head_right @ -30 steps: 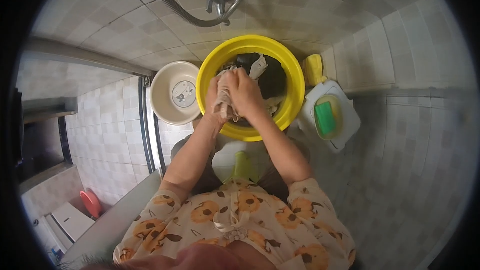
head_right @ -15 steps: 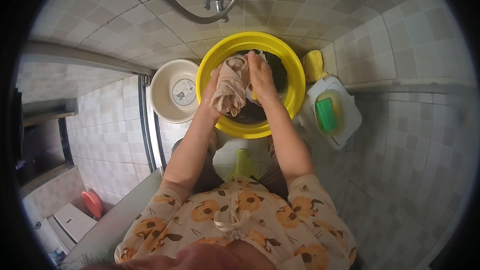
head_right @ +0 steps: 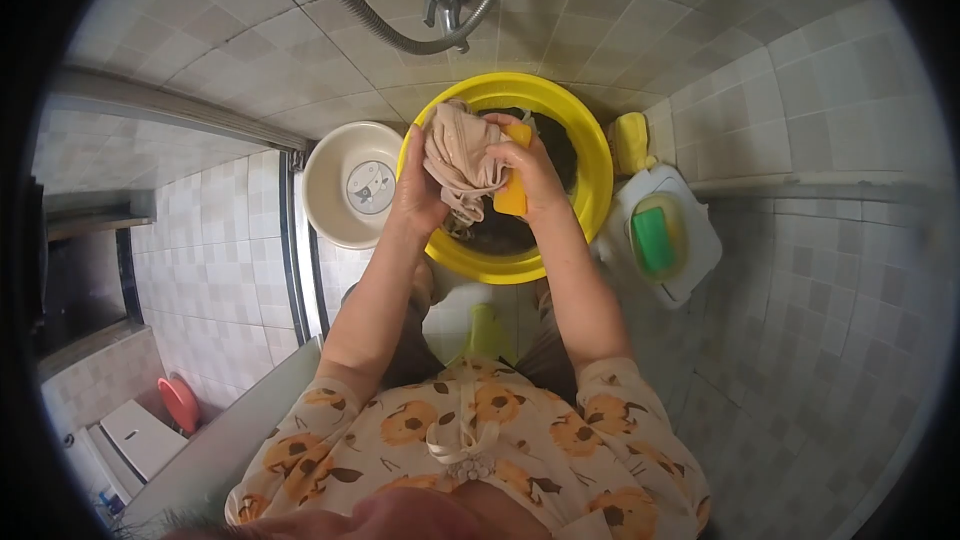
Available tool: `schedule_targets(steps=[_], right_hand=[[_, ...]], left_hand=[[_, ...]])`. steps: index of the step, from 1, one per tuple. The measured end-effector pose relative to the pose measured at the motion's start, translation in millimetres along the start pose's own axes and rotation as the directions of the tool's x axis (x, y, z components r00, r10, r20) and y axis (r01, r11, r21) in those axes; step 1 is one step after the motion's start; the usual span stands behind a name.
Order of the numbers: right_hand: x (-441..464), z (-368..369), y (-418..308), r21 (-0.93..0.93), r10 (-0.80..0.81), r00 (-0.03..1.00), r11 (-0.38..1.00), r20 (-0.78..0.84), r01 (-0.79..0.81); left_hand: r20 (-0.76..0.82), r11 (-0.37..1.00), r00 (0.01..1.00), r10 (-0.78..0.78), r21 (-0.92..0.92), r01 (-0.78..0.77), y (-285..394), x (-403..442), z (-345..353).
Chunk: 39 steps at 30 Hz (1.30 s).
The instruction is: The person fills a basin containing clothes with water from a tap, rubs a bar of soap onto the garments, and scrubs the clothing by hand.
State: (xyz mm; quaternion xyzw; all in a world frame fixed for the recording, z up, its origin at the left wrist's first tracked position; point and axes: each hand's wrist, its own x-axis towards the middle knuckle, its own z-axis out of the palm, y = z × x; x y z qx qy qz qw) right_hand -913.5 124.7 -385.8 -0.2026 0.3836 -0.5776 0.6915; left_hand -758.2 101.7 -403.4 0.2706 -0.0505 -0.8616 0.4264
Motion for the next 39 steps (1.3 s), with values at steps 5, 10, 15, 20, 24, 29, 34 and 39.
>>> schedule_targets(steps=[5,10,15,20,24,29,34,39], right_hand=[[-3,1,-2,0.101,0.011,1.000,0.995,0.011,-0.012],[-9,-19,-27,-0.674,0.069,0.987,0.723,-0.142,-0.148],[-15,17,-9,-0.931,-0.823,0.530,0.005,0.204,0.366],[1,34,29,-0.880,-0.458,0.770,-0.060,0.444,0.471],[6,32,29,-0.947,-0.347,0.937,0.314,-0.042,0.074],[15,-1,28,-0.795,-0.230,0.952,0.607,-0.204,-0.024],[-24,42,58,-0.966,-0.506,0.855,0.144,0.113,0.213],[3,19,41,-0.848,-0.249,0.962,0.528,-0.110,0.040]], left_hand=[[0.114,0.999,0.993,0.007,-0.050,-0.001,-5,-2,-2],[-0.098,0.999,0.994,0.044,0.022,-0.043,-2,2,-8],[-0.134,0.992,0.986,0.099,0.096,-0.086,-12,9,-7],[-0.130,0.974,0.989,0.077,0.222,-0.047,-32,-11,1],[-0.334,0.958,0.942,0.031,0.277,0.067,-36,-8,6],[-0.336,0.956,0.941,0.038,0.287,0.064,-37,-4,6],[-0.245,0.991,0.963,0.114,-0.035,-0.126,-23,23,-36],[-0.112,0.992,0.993,0.028,-0.122,-0.042,-21,9,-6]])
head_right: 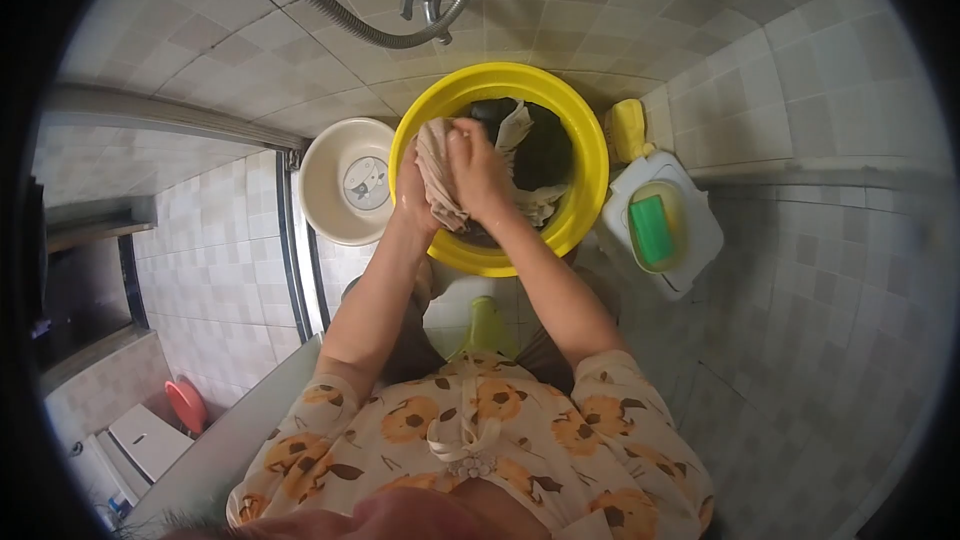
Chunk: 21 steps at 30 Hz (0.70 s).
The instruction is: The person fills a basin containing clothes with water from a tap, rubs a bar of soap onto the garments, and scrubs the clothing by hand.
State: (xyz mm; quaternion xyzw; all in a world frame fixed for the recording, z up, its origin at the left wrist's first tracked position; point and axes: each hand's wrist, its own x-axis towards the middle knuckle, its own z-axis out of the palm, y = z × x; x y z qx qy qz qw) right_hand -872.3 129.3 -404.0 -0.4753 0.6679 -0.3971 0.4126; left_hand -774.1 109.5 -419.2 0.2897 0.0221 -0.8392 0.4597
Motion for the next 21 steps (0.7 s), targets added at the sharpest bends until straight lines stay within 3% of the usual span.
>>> schedule_targets(steps=[1,3,6,7,9,10,11,12,13,14,15,18,19,20,21], right_hand=[[13,-5,17,0.081,-0.009,0.998,0.997,-0.064,0.015],[28,-13,39,0.436,0.200,0.977,0.874,0.077,-0.213],[29,-32,44,0.311,0.068,0.997,0.947,0.035,-0.076],[24,-41,26,0.359,0.165,0.984,0.916,0.069,-0.178],[13,-56,-4,0.324,0.075,0.994,0.941,0.084,-0.098],[12,-56,-2,0.350,-0.006,0.989,0.936,0.147,-0.047],[8,-53,-6,0.279,0.021,0.966,0.956,0.258,-0.095],[7,-37,5,0.207,-0.215,0.957,0.963,0.195,0.174],[4,-19,7,0.120,-0.442,0.884,0.896,0.150,0.427],[1,-15,11,-0.105,-0.408,0.905,0.901,0.120,0.420],[4,-16,14,-0.104,-0.405,0.907,0.903,0.115,0.416],[10,-36,2,0.260,0.001,0.967,0.963,0.255,-0.070],[10,-42,4,0.260,-0.002,0.967,0.963,0.255,-0.067],[10,-48,7,0.564,0.010,0.953,0.804,0.301,-0.187],[10,-50,6,0.787,0.002,0.937,0.541,0.351,-0.296]], left_hand=[[-0.061,0.997,0.995,-0.077,0.016,0.078,1,-7,14],[-0.003,0.986,0.992,-0.124,0.111,0.123,-1,-1,2],[-0.031,0.976,0.991,-0.132,0.171,0.136,7,1,-2],[0.043,0.982,0.985,-0.164,0.105,0.159,15,-1,2],[-0.111,0.982,0.994,-0.009,0.188,0.030,26,-7,11],[-0.111,0.983,0.994,-0.005,0.183,0.025,28,-9,13],[-0.165,0.981,0.985,0.058,0.194,-0.025,28,-11,16],[-0.218,0.975,0.969,0.119,0.209,-0.072,28,-11,17],[-0.219,0.975,0.968,0.118,0.210,-0.071,28,-10,15],[-0.226,0.966,0.967,0.122,0.251,-0.064,28,-7,11],[-0.231,0.955,0.965,0.125,0.291,-0.055,27,-6,9],[-0.110,0.937,0.986,0.125,0.339,-0.081,24,-6,7],[-0.107,0.937,0.986,0.127,0.340,-0.084,23,-6,7],[-0.108,0.954,0.989,0.102,0.292,-0.067,22,-6,6],[-0.106,0.969,0.991,0.079,0.242,-0.052,22,-5,6]])
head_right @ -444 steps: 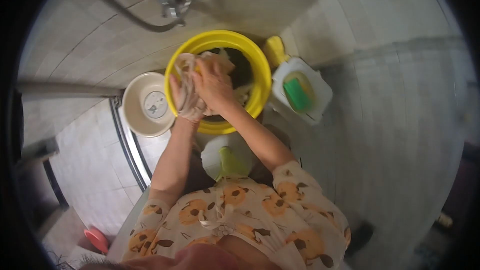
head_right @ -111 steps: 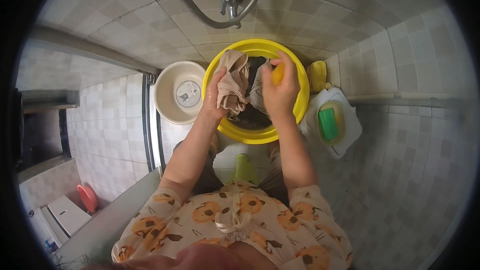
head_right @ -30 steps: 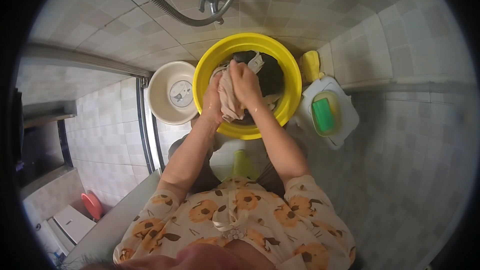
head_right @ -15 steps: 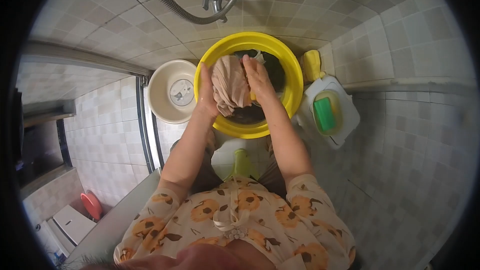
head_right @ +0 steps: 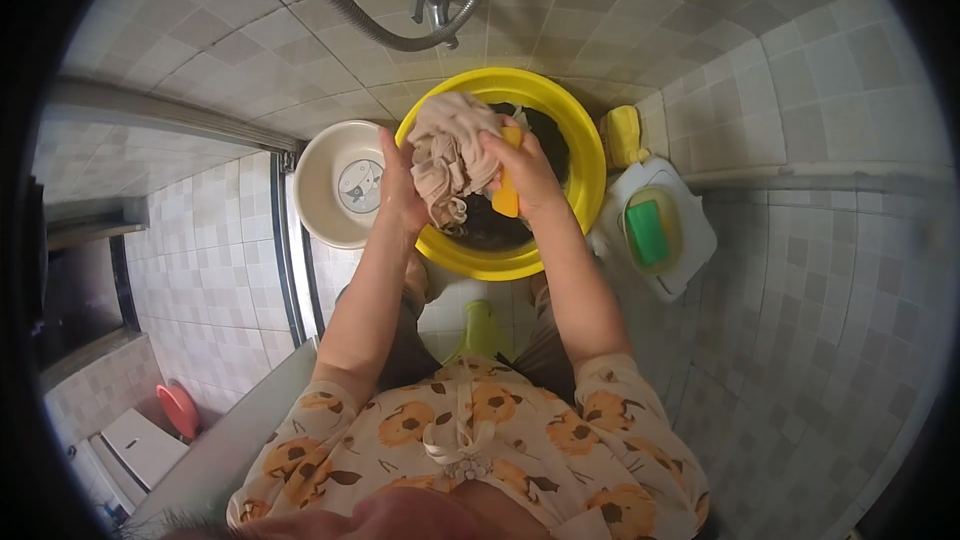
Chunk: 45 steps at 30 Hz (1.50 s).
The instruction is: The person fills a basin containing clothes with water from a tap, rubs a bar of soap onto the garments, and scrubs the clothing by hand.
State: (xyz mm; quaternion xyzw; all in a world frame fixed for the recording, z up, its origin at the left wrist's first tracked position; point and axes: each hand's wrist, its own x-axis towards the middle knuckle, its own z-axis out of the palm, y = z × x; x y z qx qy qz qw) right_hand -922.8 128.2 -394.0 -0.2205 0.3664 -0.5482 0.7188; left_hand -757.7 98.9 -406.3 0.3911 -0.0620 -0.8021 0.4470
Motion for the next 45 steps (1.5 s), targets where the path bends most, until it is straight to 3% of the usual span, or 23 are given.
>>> schedule_targets(steps=[2,4,9,14,17,21,24,26,28,29,30,31,32,33,34,35,37,38,40,41,42,44,45], right_hand=[[-3,4,1,0.055,-0.018,0.998,0.998,-0.057,0.021],[-7,9,2,0.200,0.033,0.999,0.979,-0.034,-0.025],[-7,6,-7,0.070,0.102,0.995,0.992,-0.006,-0.101],[-1,-4,-13,-0.098,0.154,0.975,0.980,-0.158,-0.171],[4,-3,3,-0.608,-0.074,0.956,0.785,-0.285,-0.120],[1,-2,-10,-0.594,0.012,0.955,0.780,-0.297,-0.195],[-1,-14,-20,-0.605,-0.283,0.895,0.796,-0.345,0.018],[11,-33,-9,-0.893,-0.784,0.594,0.384,-0.181,0.235],[0,7,-13,-0.948,-0.918,0.387,0.044,0.086,0.315],[-5,12,-2,-0.917,-0.860,0.470,0.006,0.199,0.399],[-3,8,19,-0.797,-0.733,0.670,0.331,0.120,0.505],[-19,61,-10,-0.854,-0.489,0.711,-0.161,0.505,0.495],[-3,43,20,-0.810,-0.249,0.773,-0.239,0.584,0.535],[0,37,28,-0.831,-0.308,0.772,-0.234,0.556,0.505],[2,34,30,-0.847,-0.363,0.765,-0.237,0.532,0.476],[2,32,29,-0.845,-0.361,0.764,-0.241,0.535,0.478],[8,29,25,-0.929,-0.422,0.838,-0.025,0.346,0.370],[10,26,27,-0.929,-0.420,0.840,-0.021,0.343,0.368],[17,23,26,-0.950,-0.439,0.893,0.309,-0.101,0.044],[18,16,18,-0.883,-0.284,0.933,0.465,-0.221,-0.068],[20,6,18,-0.882,-0.288,0.930,0.466,-0.226,-0.070],[27,-19,29,-0.674,-0.139,0.961,0.736,-0.238,-0.060],[26,-16,26,-0.617,-0.120,0.976,0.787,-0.180,-0.017]], left_hand=[[-0.010,1.000,1.000,-0.025,-0.015,0.025,-1,2,1],[0.182,0.976,0.978,-0.099,-0.176,0.131,0,-2,8],[0.350,0.944,0.937,-0.016,-0.304,0.130,-5,-10,10],[0.309,0.973,0.947,-0.087,-0.176,0.146,-6,-3,-4],[0.170,0.977,0.973,-0.156,-0.121,0.178,-11,1,-3],[0.091,0.976,0.983,-0.157,-0.139,0.168,-5,-2,0],[0.091,0.989,0.992,-0.092,-0.104,0.101,-1,-9,7],[0.123,0.987,0.985,-0.124,-0.087,0.135,0,-8,4],[0.159,0.984,0.975,-0.155,-0.061,0.166,-8,3,-9],[0.281,0.948,0.959,0.028,0.295,-0.115,-26,18,-29],[0.449,0.722,0.882,0.145,0.561,-0.404,-37,26,-38],[0.428,0.881,0.888,0.170,0.338,-0.331,-51,22,-31],[0.284,0.512,0.859,0.425,0.708,-0.487,-105,57,-57],[0.147,0.900,0.967,0.209,0.358,-0.249,-75,19,-30],[0.131,0.991,0.989,-0.063,-0.110,0.078,-41,-20,5],[0.133,0.991,0.989,-0.060,-0.114,0.076,-41,-20,4],[0.105,0.969,0.964,-0.242,-0.020,0.246,-41,-11,0],[0.101,0.969,0.964,-0.245,-0.020,0.248,-44,-3,-14],[0.275,0.961,0.923,-0.269,0.008,0.278,-40,0,-19],[0.126,0.972,0.964,-0.232,0.063,0.226,-48,0,-17],[0.129,0.971,0.963,-0.237,0.067,0.230,-42,-5,-8],[0.026,0.939,0.959,-0.284,0.210,0.272,-32,-9,-4],[0.105,0.945,0.943,-0.314,0.134,0.300,-25,-9,-2]])
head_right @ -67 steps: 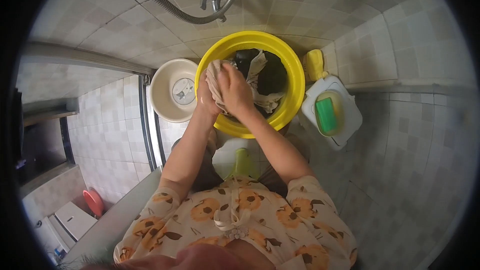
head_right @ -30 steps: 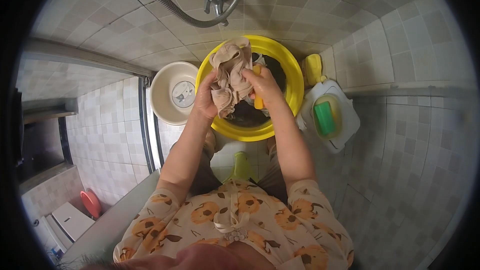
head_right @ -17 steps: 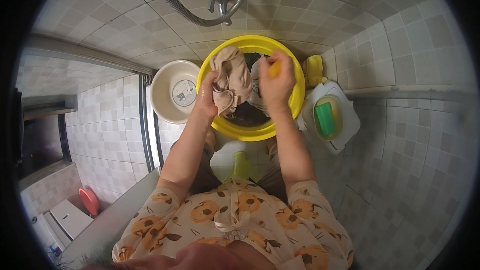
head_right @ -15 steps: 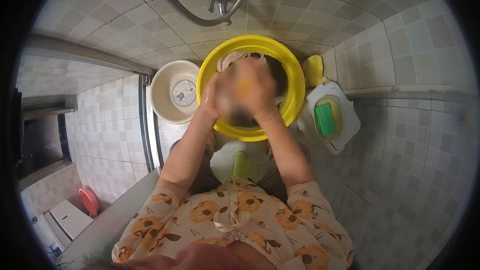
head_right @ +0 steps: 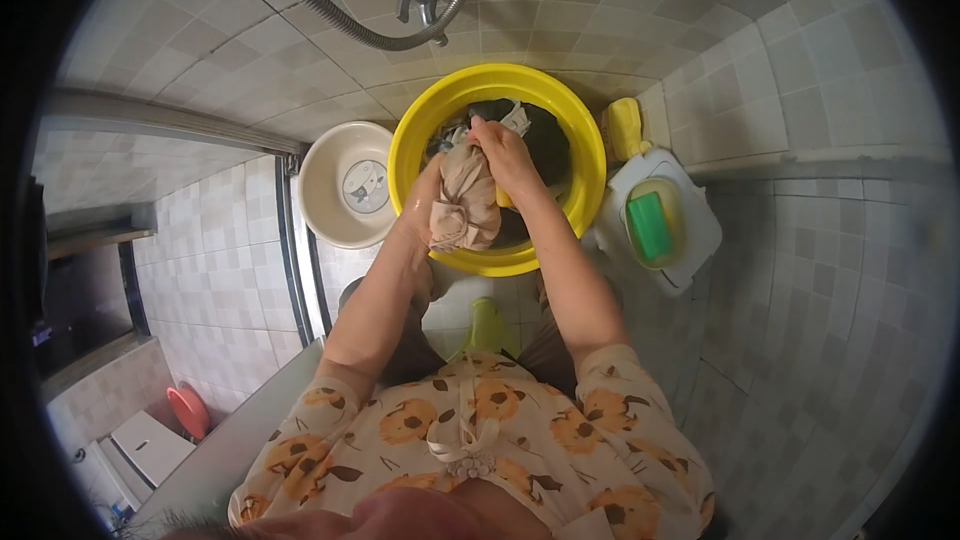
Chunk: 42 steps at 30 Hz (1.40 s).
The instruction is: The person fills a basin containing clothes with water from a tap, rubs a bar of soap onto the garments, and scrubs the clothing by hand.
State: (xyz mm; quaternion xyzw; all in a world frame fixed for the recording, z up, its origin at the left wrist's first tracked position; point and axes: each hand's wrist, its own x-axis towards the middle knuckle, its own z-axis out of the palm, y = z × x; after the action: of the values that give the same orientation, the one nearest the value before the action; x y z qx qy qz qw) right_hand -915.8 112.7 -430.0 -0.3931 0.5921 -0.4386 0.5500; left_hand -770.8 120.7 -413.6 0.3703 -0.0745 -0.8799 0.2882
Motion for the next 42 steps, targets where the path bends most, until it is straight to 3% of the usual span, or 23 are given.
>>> schedule_targets(steps=[1,4,7,8,9,13,15,17,19,20,23,25,26,27,30,33,35,37,38,39,40,41,42], right_hand=[[-3,-2,-4,-0.005,-0.001,1.000,1.000,0.004,0.001],[-17,-10,-23,0.333,0.126,0.984,0.929,0.126,-0.161],[-31,-16,-38,0.280,-0.008,0.960,0.957,0.279,-0.073],[-25,-18,-33,0.305,0.024,0.964,0.946,0.264,-0.107],[-23,-18,-31,0.305,0.027,0.963,0.946,0.267,-0.111],[-18,-21,-35,0.437,-0.045,0.997,0.899,0.056,0.016],[-16,-21,-35,0.611,-0.068,0.995,0.786,-0.072,0.097],[-15,-15,-33,0.665,-0.076,0.994,0.739,-0.079,0.109],[-12,-6,-28,0.739,-0.054,0.995,0.667,-0.081,0.097],[-13,-1,-25,0.738,-0.053,0.996,0.668,-0.077,0.092],[-15,12,-28,0.674,-0.073,0.993,0.730,-0.088,0.113],[-10,3,-25,0.169,-0.207,0.978,0.963,-0.036,0.210],[-5,-3,-18,-0.122,-0.310,0.951,0.945,-0.024,0.305],[-7,-3,-21,-0.119,-0.308,0.951,0.945,-0.026,0.303],[-16,-5,-30,-0.311,-0.290,0.955,0.903,0.068,0.296],[-23,-15,-38,-0.441,-0.349,0.933,0.827,0.087,0.350],[-18,-30,-31,-0.359,-0.415,0.906,0.835,0.088,0.417],[-22,-40,-48,-0.155,-0.025,0.998,0.988,-0.052,0.017],[-21,-42,-48,-0.150,-0.055,0.975,0.988,-0.216,0.023],[-17,-41,-44,-0.150,-0.055,0.974,0.988,-0.218,0.022],[-13,-34,-38,-0.212,-0.304,0.873,0.948,-0.381,0.238],[-10,-28,-31,-0.308,-0.523,0.686,0.853,-0.506,0.422],[-19,-13,-37,-0.596,-0.774,0.560,0.608,-0.297,0.524]], left_hand=[[0.001,1.000,1.000,0.004,-0.005,-0.004,5,-2,3],[0.115,0.980,0.992,0.048,-0.197,-0.024,21,-9,7],[0.130,0.977,0.991,0.021,-0.211,0.007,35,-15,10],[0.012,0.989,0.998,0.066,-0.131,-0.064,34,-17,16],[0.007,0.989,0.998,0.066,-0.133,-0.065,35,-20,17],[0.103,0.975,0.995,0.005,-0.221,0.018,33,-10,-1],[0.117,0.943,0.987,0.105,-0.328,-0.062,29,-6,-5],[0.040,0.928,0.990,0.135,-0.356,-0.112,16,6,-15],[0.081,0.905,0.934,0.347,-0.289,-0.311,8,4,-2],[0.078,0.925,0.953,0.291,-0.279,-0.260,7,0,1],[0.179,0.925,0.948,0.262,-0.327,-0.193,11,-6,6],[0.214,0.938,0.942,0.260,-0.286,-0.194,19,-12,3],[0.301,0.950,0.924,0.236,-0.270,-0.155,23,-16,2],[0.384,0.962,0.900,0.207,-0.248,-0.116,25,-20,3],[0.242,0.985,0.961,0.135,-0.141,-0.102,24,-15,0],[0.199,0.991,0.972,0.125,-0.067,-0.113,21,-4,-8],[0.189,0.992,0.973,0.130,-0.034,-0.126,19,0,-10],[0.125,0.979,0.971,0.203,-0.009,-0.204,16,0,-2],[0.059,0.960,0.959,0.276,0.021,-0.278,14,0,1],[0.060,0.961,0.960,0.274,0.021,-0.275,13,2,0],[0.019,0.950,0.952,0.306,0.065,-0.306,12,5,-2],[-0.021,0.936,0.941,0.339,0.111,-0.335,10,8,-4],[-0.020,0.936,0.941,0.337,0.112,-0.333,5,6,-1]])
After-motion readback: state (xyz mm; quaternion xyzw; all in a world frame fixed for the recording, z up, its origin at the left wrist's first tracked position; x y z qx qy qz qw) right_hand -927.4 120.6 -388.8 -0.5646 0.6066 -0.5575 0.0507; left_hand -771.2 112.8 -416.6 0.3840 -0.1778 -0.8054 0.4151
